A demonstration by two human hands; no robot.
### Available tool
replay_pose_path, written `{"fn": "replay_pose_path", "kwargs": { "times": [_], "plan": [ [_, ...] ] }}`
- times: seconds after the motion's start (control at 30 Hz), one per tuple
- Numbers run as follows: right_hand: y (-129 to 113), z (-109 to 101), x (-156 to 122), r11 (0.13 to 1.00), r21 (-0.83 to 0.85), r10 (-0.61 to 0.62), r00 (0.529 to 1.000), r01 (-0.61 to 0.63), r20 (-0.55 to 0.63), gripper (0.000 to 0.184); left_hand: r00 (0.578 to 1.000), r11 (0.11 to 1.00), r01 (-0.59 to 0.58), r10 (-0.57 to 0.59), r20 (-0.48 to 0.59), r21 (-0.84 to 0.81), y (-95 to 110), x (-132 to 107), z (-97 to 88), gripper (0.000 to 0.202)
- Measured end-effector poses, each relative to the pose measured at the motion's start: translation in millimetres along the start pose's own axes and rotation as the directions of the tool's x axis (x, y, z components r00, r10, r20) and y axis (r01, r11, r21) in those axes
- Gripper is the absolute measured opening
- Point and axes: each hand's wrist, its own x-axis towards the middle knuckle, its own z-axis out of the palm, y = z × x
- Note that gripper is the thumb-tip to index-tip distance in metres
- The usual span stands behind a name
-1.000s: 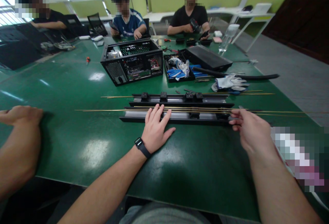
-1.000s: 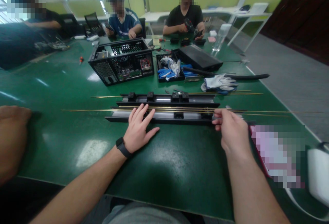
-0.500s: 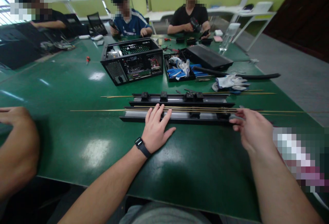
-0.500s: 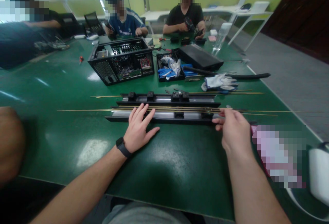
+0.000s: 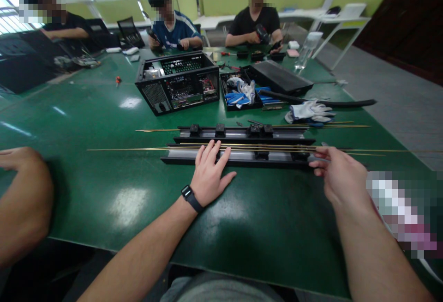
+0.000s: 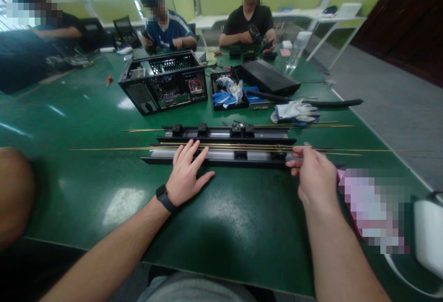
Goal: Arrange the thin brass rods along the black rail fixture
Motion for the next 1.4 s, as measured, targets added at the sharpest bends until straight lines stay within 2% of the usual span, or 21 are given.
{"fn": "replay_pose_path", "kwargs": {
  "times": [0.13, 0.3, 0.47, 0.6, 0.67, 0.83, 1.0, 1.2, 1.4],
  "plan": [
    [0, 1, -3, 1.000, 0.004, 0.006, 0.996, -0.007, 0.094, 0.024, 1.000, 1.000, 0.005, -0.005, 0.002, 0.004, 1, 0, -0.4, 0.078],
    [-2, 1, -2, 1.000, 0.011, 0.010, 1.000, -0.010, -0.018, 0.025, 1.000, 1.000, 0.002, -0.002, -0.003, 0.004, 0, 0, 0.6, 0.075],
    [-4, 0, -1, 1.000, -0.010, 0.026, 0.998, -0.026, 0.057, 0.024, 1.000, 1.000, -0.008, 0.008, -0.013, 0.001, 0, 0, 0.5, 0.073],
    [-4, -1, 1, 0.999, 0.029, 0.027, 1.000, -0.027, -0.012, 0.016, 1.000, 1.000, -0.011, 0.011, -0.004, 0.001, -1, 0, -0.3, 0.075],
    [-1, -1, 2, 0.999, 0.028, 0.021, 1.000, -0.020, -0.023, 0.019, 1.000, 1.000, -0.017, 0.017, -0.002, 0.000, -1, 0, -0.5, 0.075],
    [8, -3, 4, 1.000, 0.009, -0.010, 0.994, 0.009, 0.112, 0.032, 1.000, 1.000, -0.009, 0.009, 0.002, -0.006, -1, 0, 0.0, 0.076],
    [13, -4, 9, 1.000, 0.013, -0.028, 0.999, 0.028, 0.021, 0.031, 1.000, 1.000, -0.016, 0.016, -0.005, -0.009, -1, 0, -0.2, 0.073],
    [13, -4, 7, 1.000, 0.009, -0.017, 0.994, 0.016, 0.106, 0.031, 1.000, 1.000, 0.000, 0.000, 0.006, -0.010, 0, 0, -1.1, 0.077],
    [15, -4, 8, 0.999, 0.014, -0.031, 0.998, 0.030, 0.051, 0.033, 1.000, 1.000, -0.001, 0.001, -0.012, -0.005, 0, -1, 0.8, 0.075]
  ]
}}
